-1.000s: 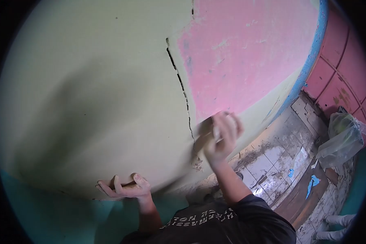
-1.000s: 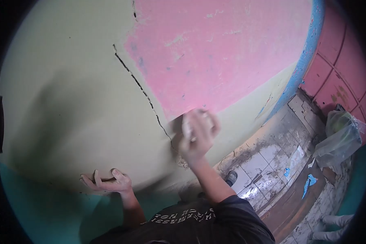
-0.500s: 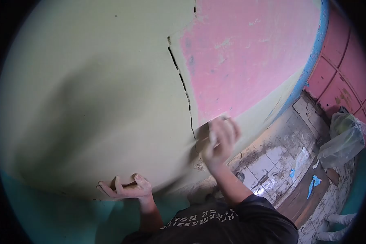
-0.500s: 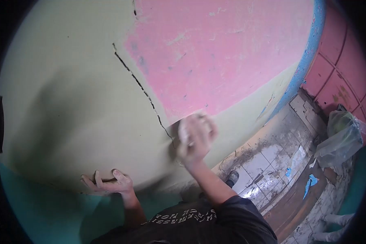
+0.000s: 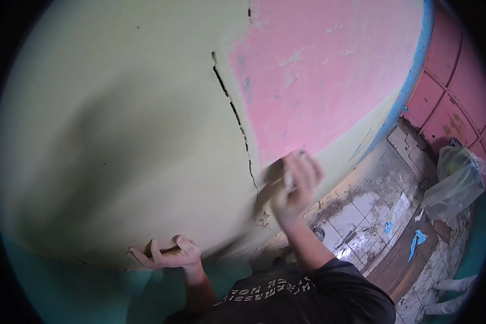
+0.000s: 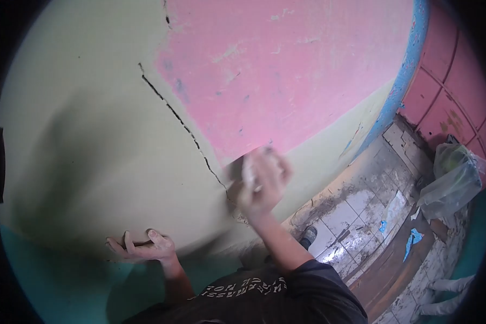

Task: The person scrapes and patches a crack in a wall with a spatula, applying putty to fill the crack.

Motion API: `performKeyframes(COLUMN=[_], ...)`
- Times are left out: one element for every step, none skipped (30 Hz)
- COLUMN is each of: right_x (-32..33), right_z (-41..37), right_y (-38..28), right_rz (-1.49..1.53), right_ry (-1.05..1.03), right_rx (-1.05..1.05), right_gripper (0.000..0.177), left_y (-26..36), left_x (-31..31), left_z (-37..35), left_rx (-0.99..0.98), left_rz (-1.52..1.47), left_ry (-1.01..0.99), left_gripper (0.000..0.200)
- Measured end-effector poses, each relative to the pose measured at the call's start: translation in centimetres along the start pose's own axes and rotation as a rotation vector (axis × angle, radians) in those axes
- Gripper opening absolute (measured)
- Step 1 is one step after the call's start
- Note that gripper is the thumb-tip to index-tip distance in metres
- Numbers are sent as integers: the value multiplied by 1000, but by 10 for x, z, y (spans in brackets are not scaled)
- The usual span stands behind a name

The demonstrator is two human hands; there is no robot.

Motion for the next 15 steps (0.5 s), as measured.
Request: performKeyframes(right_x=[2,4,3,3,2,2,-2,-3,-1,0,-1,-4,-4,-4,-1], right_z=[-4,-8,-12,-11,-6,-3,-8,-16,-16,-16,-13,-9,-5,-5,-7], right_y=[-3,-7,-10,-6,-1,3,-10,-24,-21,-15,-6,5,11,0,-19], right_rz=[-6,-13,-16,-20,-21,-22,69,98,85,73,91,111,131,130,124], right_ry=[-29,-57,-88,-48,-10,27,-16,-74,-83,-93,-17,56,127,45,-34], right_rx=[36,70,105,33,-33,-99,-17,36,73,110,-7,-119,-230,-129,-33], right_gripper=[40,41,42,42,42,42,42,42,42,41,40,39,39,37,35], left_y=[1,1,1,0,0,0,0,0,0,-1,-2,-3,-2,-1,-3], left_x=[0,0,0,1,1,0,-1,0,0,1,0,0,0,0,1], left_z=[0,1,1,1,1,1,1,0,-1,-1,0,1,1,0,-2], left_rx=[-3,-7,-11,-9,-3,4,6,6,4,3,0,2,7,13,13], left_rz=[3,-2,-2,3,-9,-22,-40,-26,-15,-1,-8,-13,-17,0,12], left_ry=[-7,-8,-10,-9,-5,0,2,-5,-12,-17,-12,-4,3,0,-7], left_gripper=[54,54,54,54,54,54,54,54,54,54,53,53,52,52,53])
Point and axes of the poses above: each hand's wrist, its own z-axis towards the middle knuckle, its own x-axis out of the back of the hand, y = z × x, the point moved 4 cm from there along z, towards the middle knuckle, and after that the axes turned 5 degrees about z, right-handed, at the moved point
